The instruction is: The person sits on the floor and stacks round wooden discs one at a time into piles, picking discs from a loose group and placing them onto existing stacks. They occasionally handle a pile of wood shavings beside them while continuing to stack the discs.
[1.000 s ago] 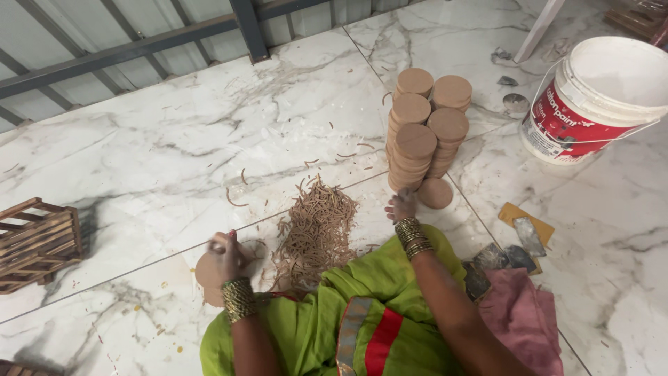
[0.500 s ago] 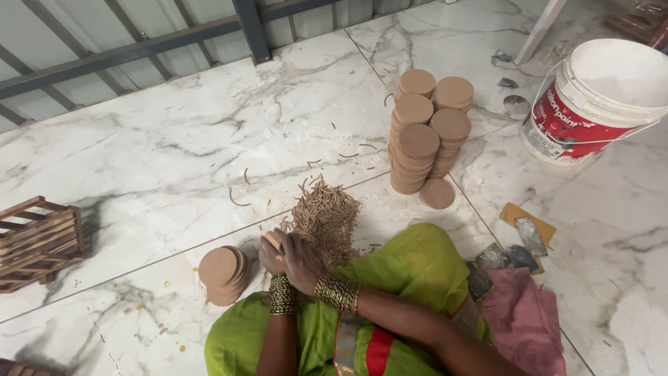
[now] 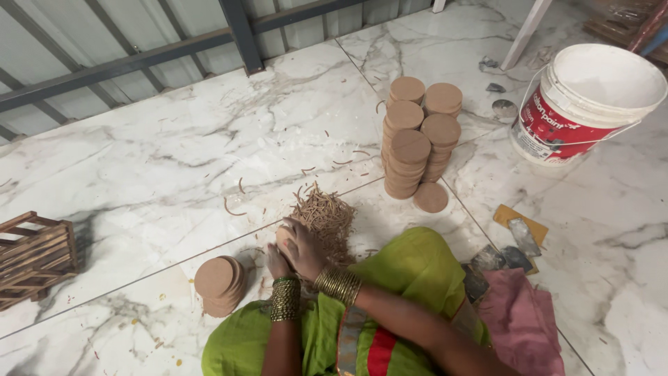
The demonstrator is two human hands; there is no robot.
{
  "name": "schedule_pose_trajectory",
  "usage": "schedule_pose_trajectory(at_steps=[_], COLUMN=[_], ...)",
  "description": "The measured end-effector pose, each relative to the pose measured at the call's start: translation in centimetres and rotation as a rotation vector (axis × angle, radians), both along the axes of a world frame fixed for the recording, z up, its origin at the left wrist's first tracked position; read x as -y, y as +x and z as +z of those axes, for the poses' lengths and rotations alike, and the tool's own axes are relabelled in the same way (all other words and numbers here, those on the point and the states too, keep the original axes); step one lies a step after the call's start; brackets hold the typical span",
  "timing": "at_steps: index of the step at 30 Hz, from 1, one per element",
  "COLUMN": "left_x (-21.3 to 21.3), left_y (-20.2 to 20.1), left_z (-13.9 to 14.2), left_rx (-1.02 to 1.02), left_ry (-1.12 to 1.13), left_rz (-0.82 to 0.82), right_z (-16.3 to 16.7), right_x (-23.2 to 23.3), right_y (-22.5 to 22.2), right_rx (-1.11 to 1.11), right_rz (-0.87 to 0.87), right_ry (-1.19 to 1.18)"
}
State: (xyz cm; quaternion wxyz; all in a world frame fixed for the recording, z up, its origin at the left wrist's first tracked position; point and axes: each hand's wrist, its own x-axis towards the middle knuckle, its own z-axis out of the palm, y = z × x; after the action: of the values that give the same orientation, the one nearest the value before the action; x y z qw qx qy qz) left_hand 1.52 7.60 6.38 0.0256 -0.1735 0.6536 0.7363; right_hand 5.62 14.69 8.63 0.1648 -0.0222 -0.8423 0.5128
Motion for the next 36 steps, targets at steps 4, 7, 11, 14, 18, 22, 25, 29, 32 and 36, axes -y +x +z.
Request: schedule_pose_trajectory(at_steps=[4,7,11,14,18,22,25,29,32,36], left_x=[0.8,1.2,0.6,-0.1,-0.8,-0.3,0.6,1.0,0.0,-0.8], left_y=[-0.6,-0.8,0.0,0.7,0.5,-0.2,-0.7,-0.7,-0.4,-0.9], left_z=[-0.6,-0.7,0.0,0.5,-0.1,-1.4,-1.9,-2.1,-2.3,-3.5], left_rx=[-0.382,-0.069,-0.354,-0.468,-0.317,-0.189,-0.086,-0.221,-0.468,-0.236], left_ry=[-0.671,-0.038,-0.546,-0.490,-0.411,-0.232,-0.249,-0.481,-0.385,-0.262], left_rz=[-0.225,0.032,-0.186,-0.148,-0.051,-0.118,-0.105,-0.133,-0.131,0.042], right_z=[1.4,2.2,1.7,1.0,0.0,1.5,2.1,0.9,0.0,-1.9], right_x=[2.8,2.0,-2.5,-4.7,-3.2,0.4,1.0,-2.8,-5.8,-6.3], right_y=[2.0,0.8,-2.6,-3.2,-1.7,0.4,0.0,-3.6,-4.1,-0.7], right_rx=[-0.171,0.145,0.353,0.220,0.025,-0.002,0.070,0.361,0.153,0.230], right_rz=[-0.089,-0.063,0.296,0.426,0.114,-0.130,-0.028,0.453,0.698,0.331], right_ry=[0.367,0.435,0.389,0.256,0.123,0.105,0.335,0.156,-0.279,-0.639])
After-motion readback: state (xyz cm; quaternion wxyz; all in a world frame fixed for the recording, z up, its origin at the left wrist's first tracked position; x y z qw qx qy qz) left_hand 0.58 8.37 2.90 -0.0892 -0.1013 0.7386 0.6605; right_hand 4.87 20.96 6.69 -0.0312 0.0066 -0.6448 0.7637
